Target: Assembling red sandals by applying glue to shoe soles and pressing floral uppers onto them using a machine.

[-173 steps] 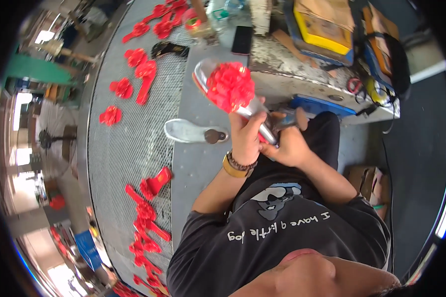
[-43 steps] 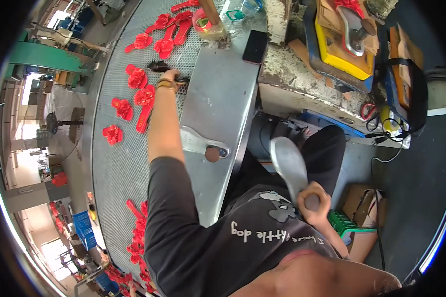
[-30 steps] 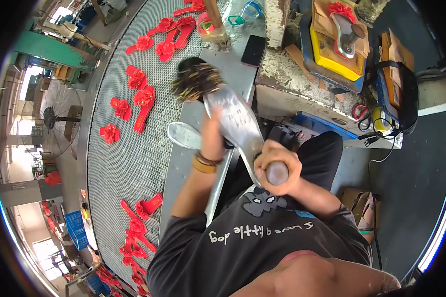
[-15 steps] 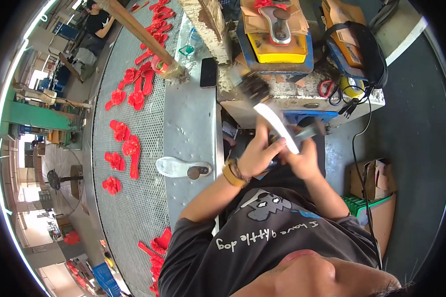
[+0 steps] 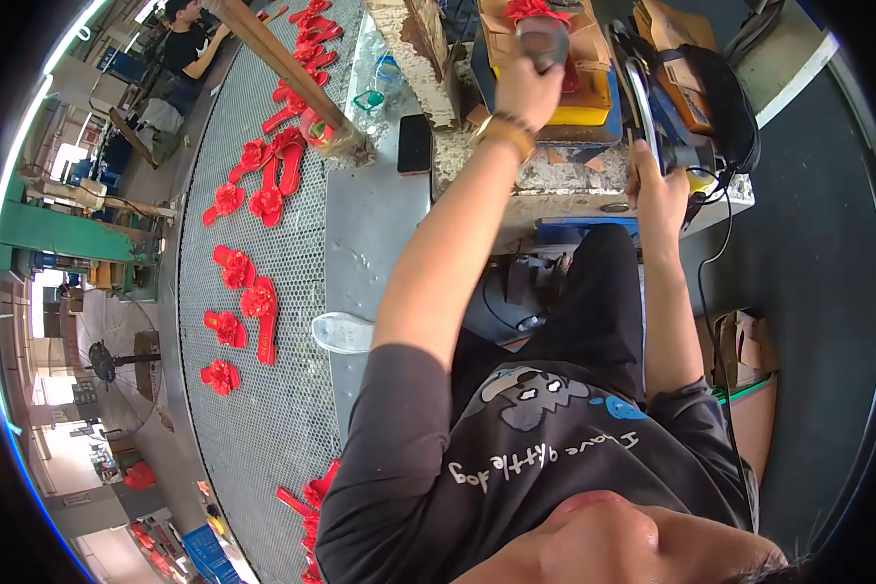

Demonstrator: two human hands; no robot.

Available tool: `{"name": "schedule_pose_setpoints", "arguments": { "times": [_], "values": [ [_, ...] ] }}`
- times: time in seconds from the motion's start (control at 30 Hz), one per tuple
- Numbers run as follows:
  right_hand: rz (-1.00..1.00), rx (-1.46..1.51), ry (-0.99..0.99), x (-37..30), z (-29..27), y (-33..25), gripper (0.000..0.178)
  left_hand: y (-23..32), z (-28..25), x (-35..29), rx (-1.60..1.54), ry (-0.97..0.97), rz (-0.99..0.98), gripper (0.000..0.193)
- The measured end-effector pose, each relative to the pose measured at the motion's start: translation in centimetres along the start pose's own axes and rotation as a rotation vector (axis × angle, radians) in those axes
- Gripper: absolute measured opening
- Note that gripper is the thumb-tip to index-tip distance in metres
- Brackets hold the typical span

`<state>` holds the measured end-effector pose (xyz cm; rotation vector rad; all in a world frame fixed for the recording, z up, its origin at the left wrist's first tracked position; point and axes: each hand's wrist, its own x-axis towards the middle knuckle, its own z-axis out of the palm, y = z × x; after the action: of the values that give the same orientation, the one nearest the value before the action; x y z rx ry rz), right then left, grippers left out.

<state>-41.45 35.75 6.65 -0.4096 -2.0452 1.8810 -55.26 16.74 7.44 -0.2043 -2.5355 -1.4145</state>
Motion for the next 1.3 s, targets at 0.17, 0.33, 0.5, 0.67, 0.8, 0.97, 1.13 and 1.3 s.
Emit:
{"name": "schedule_pose_setpoints", "arguments": {
  "times": [0.17, 0.33, 0.5, 0.67, 0.8, 0.97, 1.13, 1.3],
  "values": [
    [-0.284, -0.469, 0.052, 1.0, 4.4, -2.9, 0.057, -1.6, -12.8, -17.1, -0.538, 0.12, -0.056, 0.034],
    [-0.257, -0.54, 0.03, 3.2, 6.4, -3.3, 0.062, -3.5, -23.5, -35.1, 0.27, 0.354, -0.033, 0.012],
    [-0.034, -0.105, 0.005, 1.7, 6.1, -2.4, 0.047, -8.0, -23.2, -53.8, -0.074, 0.809, -0.693, 0.029],
    [0.04, 0.196, -0.043, -1.0, 4.6, -0.3, 0.036, -8.3, -17.7, -58.2, 0.134, 0.666, -0.734, 0.051],
    [0.119, 0.384, -0.098, -2.8, 2.1, -0.2, 0.036, -5.2, -24.5, -54.7, 0.559, -0.109, -0.806, 0.055],
    [0.163, 0.505, -0.09, -3.8, -1.3, -0.4, 0.041, 3.5, -16.5, -25.3, 0.213, 0.171, -0.034, 0.033],
    [0.177, 0.488, -0.083, -3.9, -0.8, -1.1, 0.045, 3.1, 0.3, -1.8, 0.565, 0.216, 0.092, 0.077],
    [0.091, 0.246, -0.124, -1.8, -0.3, -1.9, 0.041, -0.6, 3.9, 5.8, 0.456, 0.249, -0.228, 0.081]
  ]
}}
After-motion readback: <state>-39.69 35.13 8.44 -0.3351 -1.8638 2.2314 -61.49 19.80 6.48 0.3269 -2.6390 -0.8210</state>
